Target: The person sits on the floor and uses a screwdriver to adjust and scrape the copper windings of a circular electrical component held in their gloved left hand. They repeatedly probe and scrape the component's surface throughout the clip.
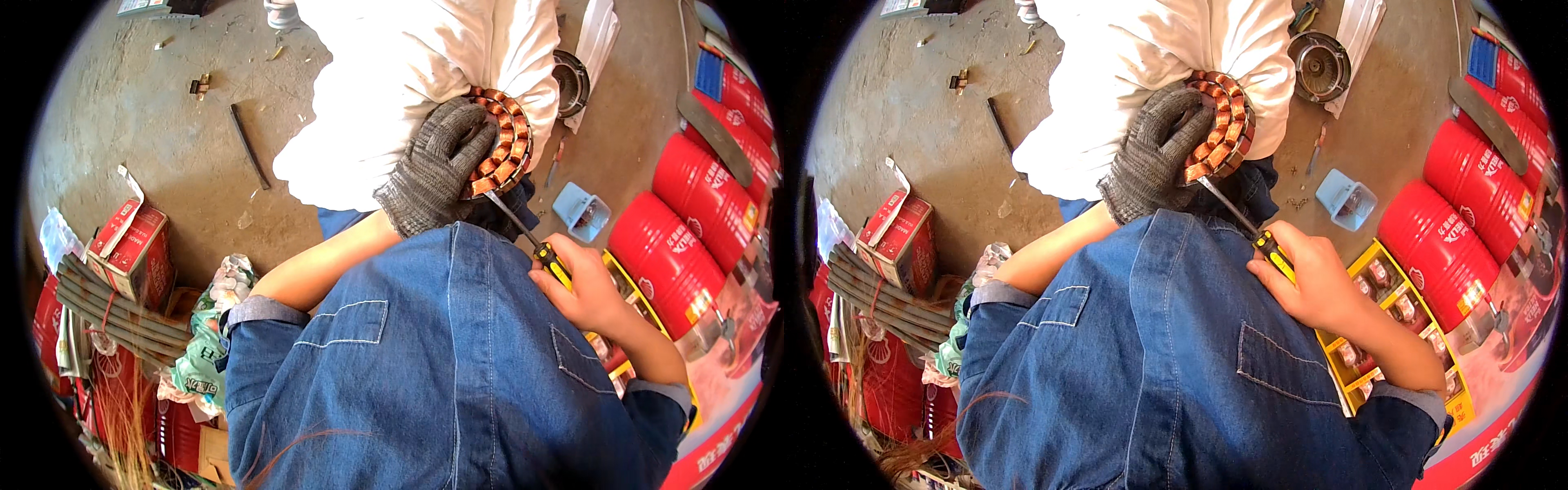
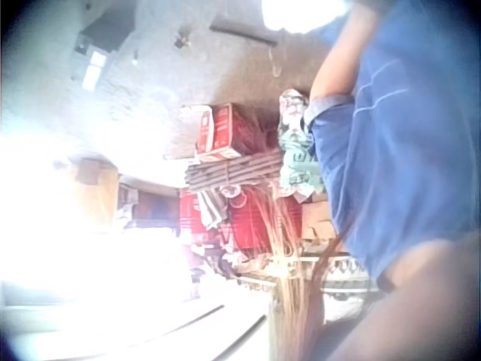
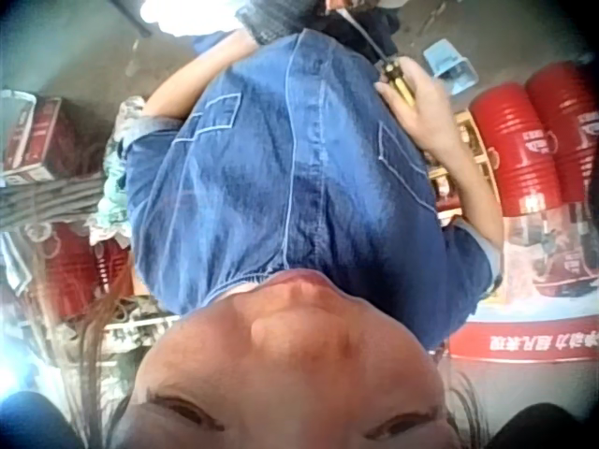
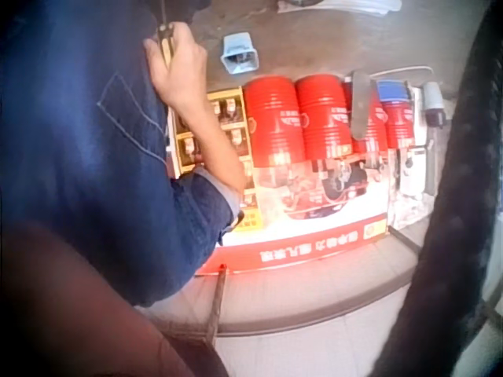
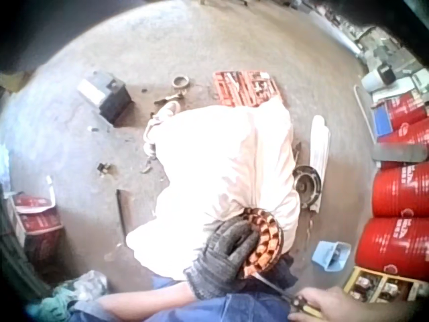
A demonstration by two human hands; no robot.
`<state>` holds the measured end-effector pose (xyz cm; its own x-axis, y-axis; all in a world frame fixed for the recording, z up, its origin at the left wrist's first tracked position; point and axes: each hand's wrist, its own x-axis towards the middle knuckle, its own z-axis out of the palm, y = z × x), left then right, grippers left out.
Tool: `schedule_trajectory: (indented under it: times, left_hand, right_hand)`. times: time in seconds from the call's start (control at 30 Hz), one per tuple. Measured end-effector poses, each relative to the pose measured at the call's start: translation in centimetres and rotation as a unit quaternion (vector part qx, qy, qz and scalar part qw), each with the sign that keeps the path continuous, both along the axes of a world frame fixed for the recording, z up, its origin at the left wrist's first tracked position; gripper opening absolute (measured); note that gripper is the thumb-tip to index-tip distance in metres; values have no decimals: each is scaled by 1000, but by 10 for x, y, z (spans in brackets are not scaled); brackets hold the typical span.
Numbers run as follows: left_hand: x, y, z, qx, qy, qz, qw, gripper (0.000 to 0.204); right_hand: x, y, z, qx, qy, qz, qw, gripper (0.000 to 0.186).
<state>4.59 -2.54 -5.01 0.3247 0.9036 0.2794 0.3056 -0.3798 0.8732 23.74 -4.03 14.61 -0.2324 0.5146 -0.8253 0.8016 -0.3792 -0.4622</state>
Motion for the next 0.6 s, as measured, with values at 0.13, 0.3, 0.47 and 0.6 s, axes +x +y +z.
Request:
schedule_trajectory:
  times: [0.13, 0.3, 0.47, 0.6]
  left_hand:
    - [2, 2, 7, -8, -12, 2, 1000, 67]
    - [3, -1, 3, -8, 22, 7, 1000, 70]
    - [3, 2, 7, 5, 13, -3, 1000, 63]
    - [1, 0, 6, 0, 20, -11, 1000, 70]
  right_hand:
    - [11, -9, -10, 30, 20, 14, 999, 27]
    - [22, -18, -21, 55, 38, 23, 997, 27]
    - [27, -23, -27, 68, 57, 14, 996, 27]
    - [26, -24, -26, 38, 45, 13, 998, 28]
